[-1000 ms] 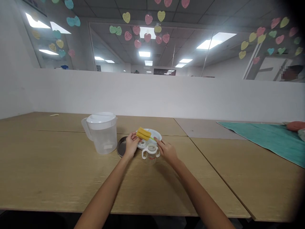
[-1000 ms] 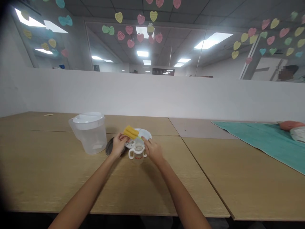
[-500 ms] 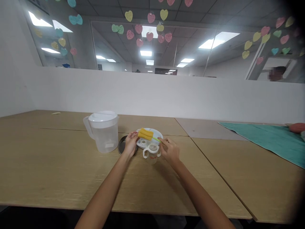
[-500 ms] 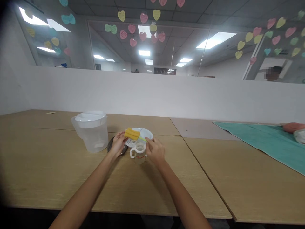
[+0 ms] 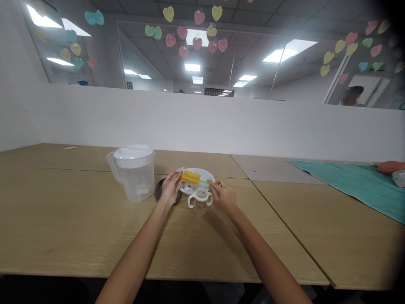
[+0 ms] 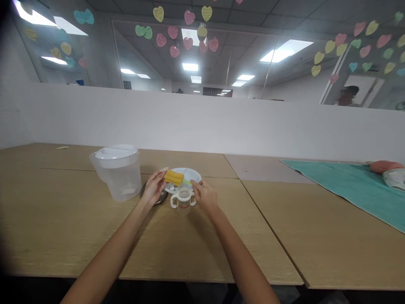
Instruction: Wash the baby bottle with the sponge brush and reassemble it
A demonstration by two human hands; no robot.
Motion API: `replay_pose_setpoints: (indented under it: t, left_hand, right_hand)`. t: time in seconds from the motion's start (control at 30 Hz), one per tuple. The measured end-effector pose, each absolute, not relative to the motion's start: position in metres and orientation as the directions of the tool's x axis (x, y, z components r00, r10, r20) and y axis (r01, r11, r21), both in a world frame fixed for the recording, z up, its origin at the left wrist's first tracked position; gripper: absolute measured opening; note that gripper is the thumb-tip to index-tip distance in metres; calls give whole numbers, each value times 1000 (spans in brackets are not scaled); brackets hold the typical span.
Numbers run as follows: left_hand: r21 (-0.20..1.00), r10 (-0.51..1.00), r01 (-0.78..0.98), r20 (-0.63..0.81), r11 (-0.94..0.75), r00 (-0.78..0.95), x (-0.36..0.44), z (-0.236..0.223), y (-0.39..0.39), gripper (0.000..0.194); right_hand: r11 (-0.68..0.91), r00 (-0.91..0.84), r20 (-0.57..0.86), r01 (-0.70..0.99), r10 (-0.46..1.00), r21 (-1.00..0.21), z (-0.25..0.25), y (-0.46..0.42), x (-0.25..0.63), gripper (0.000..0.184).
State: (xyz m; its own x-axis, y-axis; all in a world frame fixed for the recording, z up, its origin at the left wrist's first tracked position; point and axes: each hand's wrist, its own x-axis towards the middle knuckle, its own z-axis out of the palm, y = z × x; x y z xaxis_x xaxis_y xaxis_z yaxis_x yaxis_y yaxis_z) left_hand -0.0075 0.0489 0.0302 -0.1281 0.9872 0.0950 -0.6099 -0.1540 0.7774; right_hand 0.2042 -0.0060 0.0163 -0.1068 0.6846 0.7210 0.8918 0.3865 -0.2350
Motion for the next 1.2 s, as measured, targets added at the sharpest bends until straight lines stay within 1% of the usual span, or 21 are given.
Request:
replay_pose_setpoints:
  t: [0.07,0.13,0.2,0.27,0.37,0.43,0.5,0.6,0.7,0.77,0.9,0.97,1.03,1.1,1.17,1.2]
  left_hand:
    - [776,986,-610,104,-163,-131,-8,29,50,28]
    - [769,984,-615,109,-173,-141,-9,29,50,27]
    - [759,984,-627,107,-175,-144,-8,29,50,27]
    - [745,985,-646,99,-166,-140,-8,30,50,25]
    - [735,988,-661,92,-153,-127,-9,31,50,19]
    - [730,990,-668,93,-142,-109,-10,31,51,14]
    - [711,992,-693,90,-123,-84,-11,32,51,11]
    - [644,993,-756,91,-117,-76,-14,33,52,7]
    - [585,988,-795,96,-157,-125,-17,35,53,4]
    - [573,984,-799,95,-180,-153,-20,36,54,4]
    - [573,986,-803,83,-167,-146,-21,37,54,6]
    - [574,988,-803,89,-156,-128,-19,37,52,7]
    - [592,987,-790,111,-160,-117,-17,37,51,8]
    - [627,982,-756,139,-188,-128,-17,38,50,12]
    - [687,966,-678,175,-260,-193,-20,38,50,22]
    - [726,945,-608,201,-320,-257,-23,37,51,28]
  right_hand:
    - [308,-49,720,922,693,-234,18,-3,212,32]
    - [253,21,732,931,681,-263,19,-2,218,33]
    - [268,32,752,924,658,-274,18,-1,220,33]
    - [348,-54,769,910,637,-224,16,-1,218,32]
    - [475,-270,761,878,590,-57,13,0,216,30]
    - [501,-352,748,865,563,30,13,0,217,29]
    - [493,-373,745,867,552,69,14,1,221,29]
    - [467,-382,729,879,569,96,17,2,228,29]
    - [448,-410,685,884,602,136,16,3,231,30]
    - [438,-410,679,888,609,143,14,3,230,31]
    - [394,-307,745,917,592,65,9,1,221,31]
    - [391,-282,750,920,599,34,9,-1,217,32]
    - [421,-311,745,906,590,44,10,-3,214,32]
    - [462,-362,751,883,553,86,11,-4,215,31]
    - [479,-394,762,869,514,126,11,-4,218,30]
    - [475,-392,772,870,500,134,11,-3,221,29]
